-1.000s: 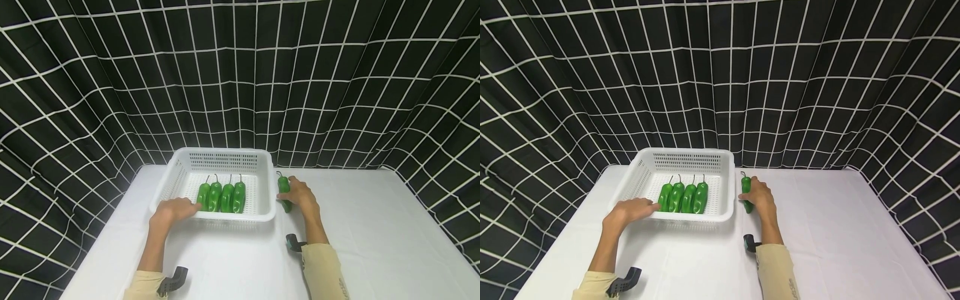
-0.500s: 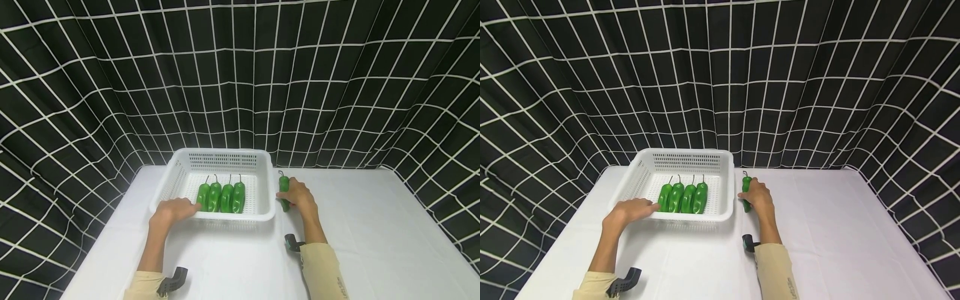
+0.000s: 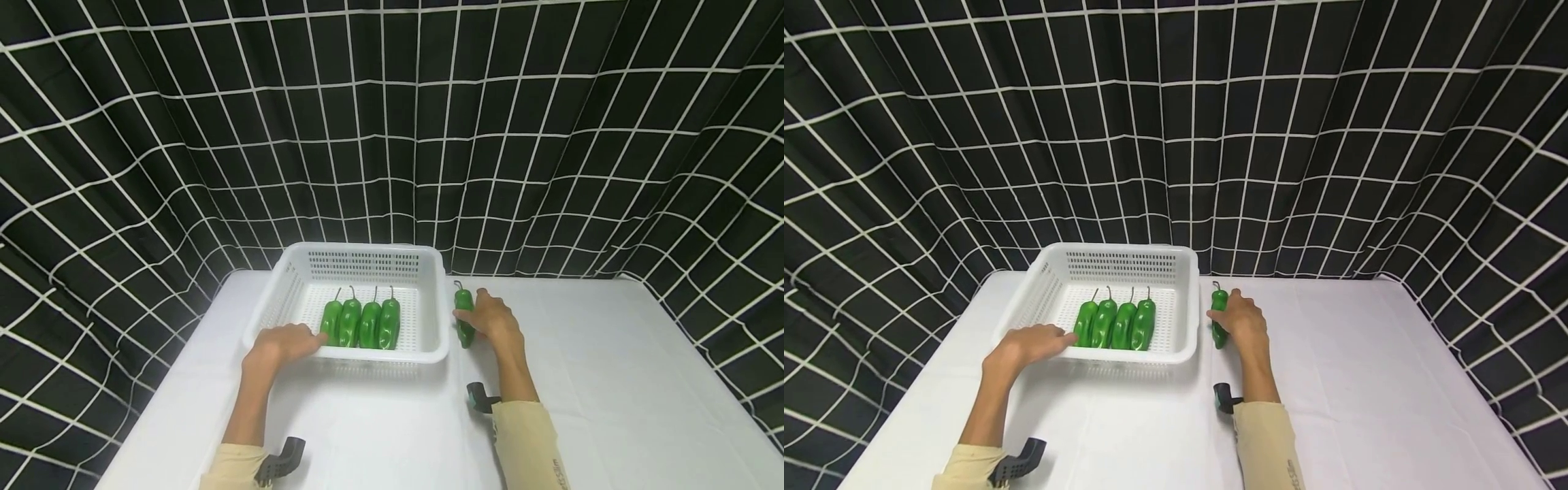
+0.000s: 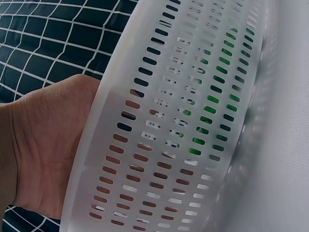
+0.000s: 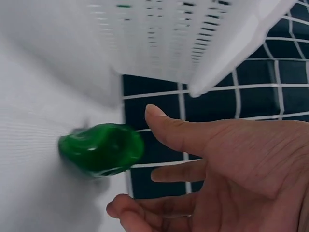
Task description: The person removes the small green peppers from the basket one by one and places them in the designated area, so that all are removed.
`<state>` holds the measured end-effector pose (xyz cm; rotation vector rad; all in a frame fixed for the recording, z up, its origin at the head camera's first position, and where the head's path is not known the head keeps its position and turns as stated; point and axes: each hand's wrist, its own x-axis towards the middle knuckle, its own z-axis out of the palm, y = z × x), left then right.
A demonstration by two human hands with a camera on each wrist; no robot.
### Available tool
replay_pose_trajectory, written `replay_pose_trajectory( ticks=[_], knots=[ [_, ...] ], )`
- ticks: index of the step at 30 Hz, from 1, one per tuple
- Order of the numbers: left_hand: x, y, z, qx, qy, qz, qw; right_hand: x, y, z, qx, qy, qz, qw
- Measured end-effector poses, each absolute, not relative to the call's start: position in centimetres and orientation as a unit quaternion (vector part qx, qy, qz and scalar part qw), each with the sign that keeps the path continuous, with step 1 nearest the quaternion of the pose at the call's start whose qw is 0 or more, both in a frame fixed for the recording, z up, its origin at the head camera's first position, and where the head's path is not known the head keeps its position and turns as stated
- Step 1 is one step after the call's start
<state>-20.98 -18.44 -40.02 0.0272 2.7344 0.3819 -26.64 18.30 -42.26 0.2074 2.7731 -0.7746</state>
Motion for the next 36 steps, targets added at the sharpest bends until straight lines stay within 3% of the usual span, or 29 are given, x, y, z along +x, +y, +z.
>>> replay_pose_trajectory(
  ticks=[4,9,22,28,36],
  knots=[
    [-21.0,-18.4,-40.0,0.012,0.974,0.137,0.183,-26.2,18.2,-41.0,0.067,0.955,-0.274,0.091],
    [-20.9,-18.5,-40.1,0.015,0.973,0.135,0.185,-25.6,17.5,-39.8,0.038,0.957,-0.289,0.004],
    [-20.9,-18.5,-40.3,0.012,0.973,0.137,0.186,-24.8,11.5,-39.0,-0.117,0.935,-0.312,-0.122],
    [-21.0,-18.4,-40.3,0.014,0.974,0.138,0.18,-25.2,8.9,-40.7,-0.213,0.929,-0.296,-0.065],
    [-20.9,-18.4,-40.2,0.014,0.974,0.136,0.183,-24.7,7.5,-42.2,-0.235,0.962,-0.136,-0.011]
  ],
)
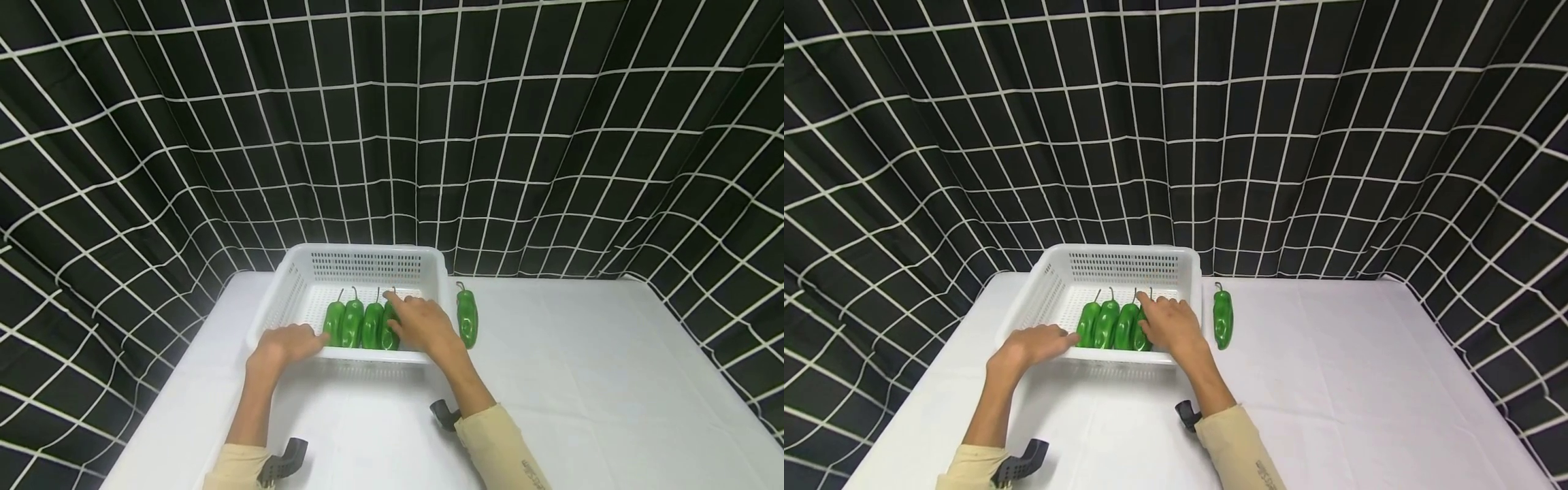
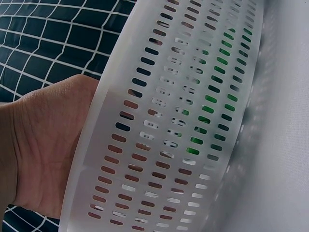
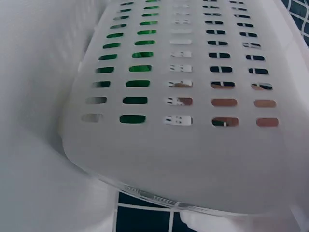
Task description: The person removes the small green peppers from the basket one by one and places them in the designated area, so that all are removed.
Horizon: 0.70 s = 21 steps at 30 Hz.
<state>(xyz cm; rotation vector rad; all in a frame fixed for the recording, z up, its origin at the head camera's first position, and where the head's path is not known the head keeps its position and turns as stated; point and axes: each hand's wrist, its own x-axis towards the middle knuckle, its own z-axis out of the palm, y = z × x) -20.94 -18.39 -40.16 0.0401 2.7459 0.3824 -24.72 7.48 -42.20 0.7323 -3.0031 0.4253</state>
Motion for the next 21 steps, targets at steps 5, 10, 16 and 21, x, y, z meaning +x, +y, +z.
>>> replay_pose_trajectory(
  ticks=[5,10,16,21],
  knots=[
    [-20.77,-18.39,-40.17,0.012,0.973,0.136,0.184,-24.54,7.21,-42.27,0.24,-0.966,0.091,-0.032],
    [-20.69,-18.41,-40.25,0.012,0.974,0.135,0.183,-24.54,7.08,-42.24,0.244,-0.966,0.059,-0.068],
    [-20.68,-18.36,-40.17,0.012,0.974,0.136,0.18,-24.56,7.07,-42.29,0.242,-0.967,0.045,-0.065],
    [-20.77,-18.26,-40.17,0.012,0.974,0.137,0.18,-24.63,7.15,-42.36,0.236,-0.968,0.042,-0.068]
  ],
)
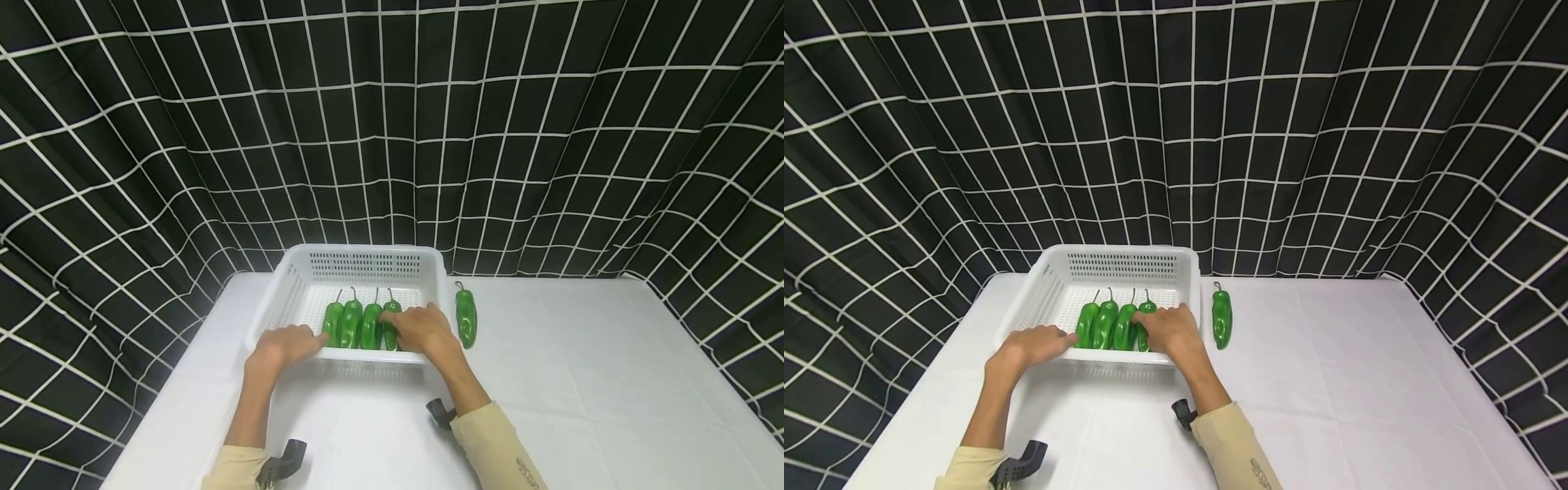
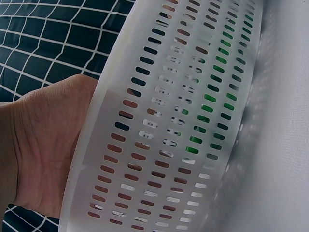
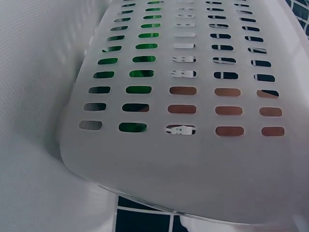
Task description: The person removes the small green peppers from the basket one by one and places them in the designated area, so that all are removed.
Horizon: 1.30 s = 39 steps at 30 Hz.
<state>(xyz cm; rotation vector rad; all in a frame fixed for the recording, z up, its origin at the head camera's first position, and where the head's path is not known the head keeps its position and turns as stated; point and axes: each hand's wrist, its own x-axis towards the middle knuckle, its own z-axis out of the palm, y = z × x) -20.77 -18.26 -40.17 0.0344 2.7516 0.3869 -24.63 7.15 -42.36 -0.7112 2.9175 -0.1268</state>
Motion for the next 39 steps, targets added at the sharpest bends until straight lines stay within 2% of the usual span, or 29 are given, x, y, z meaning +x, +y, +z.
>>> replay_pose_trajectory(
  ticks=[8,23,27,35,39],
  knots=[
    [-21.0,-18.3,-40.2,0.009,0.973,0.138,0.182,-24.8,7.0,-42.4,-0.222,0.972,-0.038,0.071],
    [-20.9,-18.3,-40.3,0.009,0.973,0.139,0.183,-24.8,7.0,-42.5,-0.225,0.969,-0.098,0.008],
    [-21.0,-18.3,-40.3,0.01,0.973,0.137,0.184,-24.8,7.1,-42.2,-0.219,0.966,-0.14,-0.012],
    [-21.2,-18.2,-40.2,0.011,0.974,0.134,0.183,-24.9,8.1,-40.7,-0.198,0.944,-0.262,-0.014],
    [-21.2,-18.3,-40.2,0.015,0.974,0.136,0.183,-24.9,8.6,-39.6,-0.183,0.935,-0.297,-0.065]
  ],
)
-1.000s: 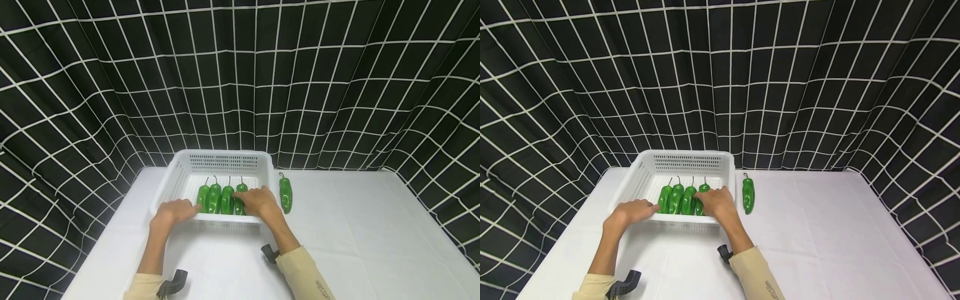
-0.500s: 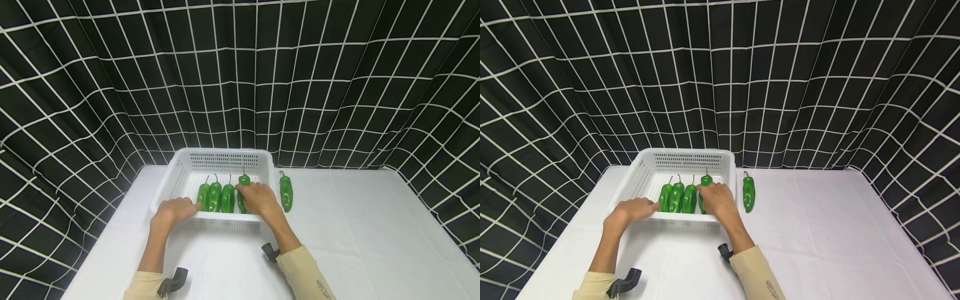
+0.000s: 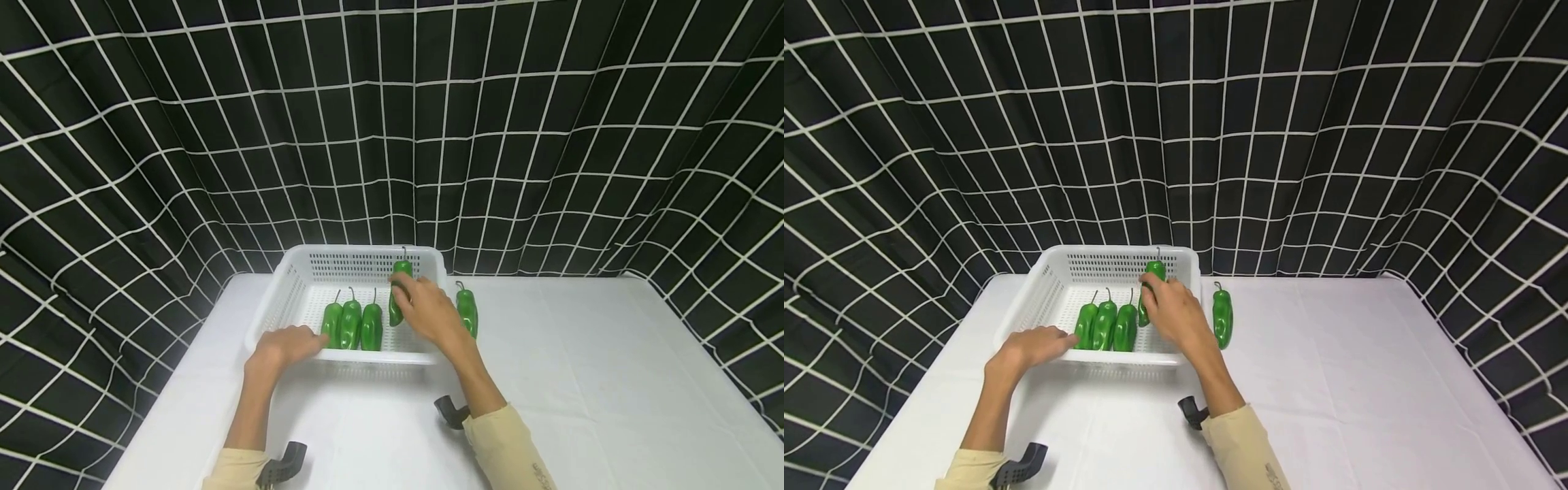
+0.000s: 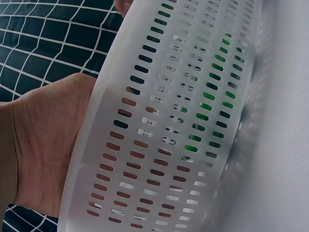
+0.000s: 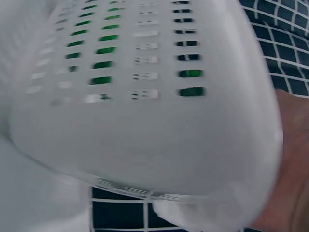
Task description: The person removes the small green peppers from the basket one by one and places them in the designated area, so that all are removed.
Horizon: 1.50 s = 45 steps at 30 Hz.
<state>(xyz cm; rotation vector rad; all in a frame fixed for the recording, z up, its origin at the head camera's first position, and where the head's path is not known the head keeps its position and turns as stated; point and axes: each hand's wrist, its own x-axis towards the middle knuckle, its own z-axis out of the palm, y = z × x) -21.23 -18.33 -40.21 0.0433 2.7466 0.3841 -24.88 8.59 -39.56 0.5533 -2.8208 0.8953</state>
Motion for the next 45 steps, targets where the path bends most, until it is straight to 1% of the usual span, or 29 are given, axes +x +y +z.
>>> replay_pose_trajectory(
  ticks=[4,9,12,17,22,30,35,40,45],
  knots=[
    [-21.2,-18.3,-40.3,0.028,0.973,0.134,0.185,-24.6,9.3,-38.5,0.164,-0.923,0.33,0.114],
    [-21.1,-18.3,-40.5,0.026,0.972,0.136,0.192,-24.1,10.9,-37.5,0.122,-0.908,0.375,0.143],
    [-21.0,-18.3,-40.5,0.025,0.971,0.138,0.193,-24.1,12.2,-37.1,0.097,-0.903,0.39,0.148],
    [-21.1,-18.2,-40.5,0.032,0.972,0.138,0.189,-24.3,14.6,-36.7,0.06,-0.911,0.384,0.137],
    [-21.2,-18.2,-40.4,0.03,0.971,0.141,0.192,-24.6,17.2,-36.7,0.041,-0.93,0.351,0.102],
    [-21.1,-18.2,-40.2,0.029,0.97,0.142,0.195,-25.2,19.9,-38.0,0.007,-0.948,0.317,0.004],
    [-20.9,-18.4,-40.2,0.028,0.97,0.141,0.196,-25.9,20.5,-39.5,-0.024,-0.95,0.308,-0.047],
    [-21.0,-18.5,-40.2,0.03,0.97,0.143,0.195,-26.4,20.8,-40.8,-0.034,-0.953,0.288,-0.089],
    [-21.2,-18.4,-40.5,0.031,0.969,0.147,0.198,-26.6,21.0,-41.9,-0.035,-0.953,0.278,-0.113]
  ],
)
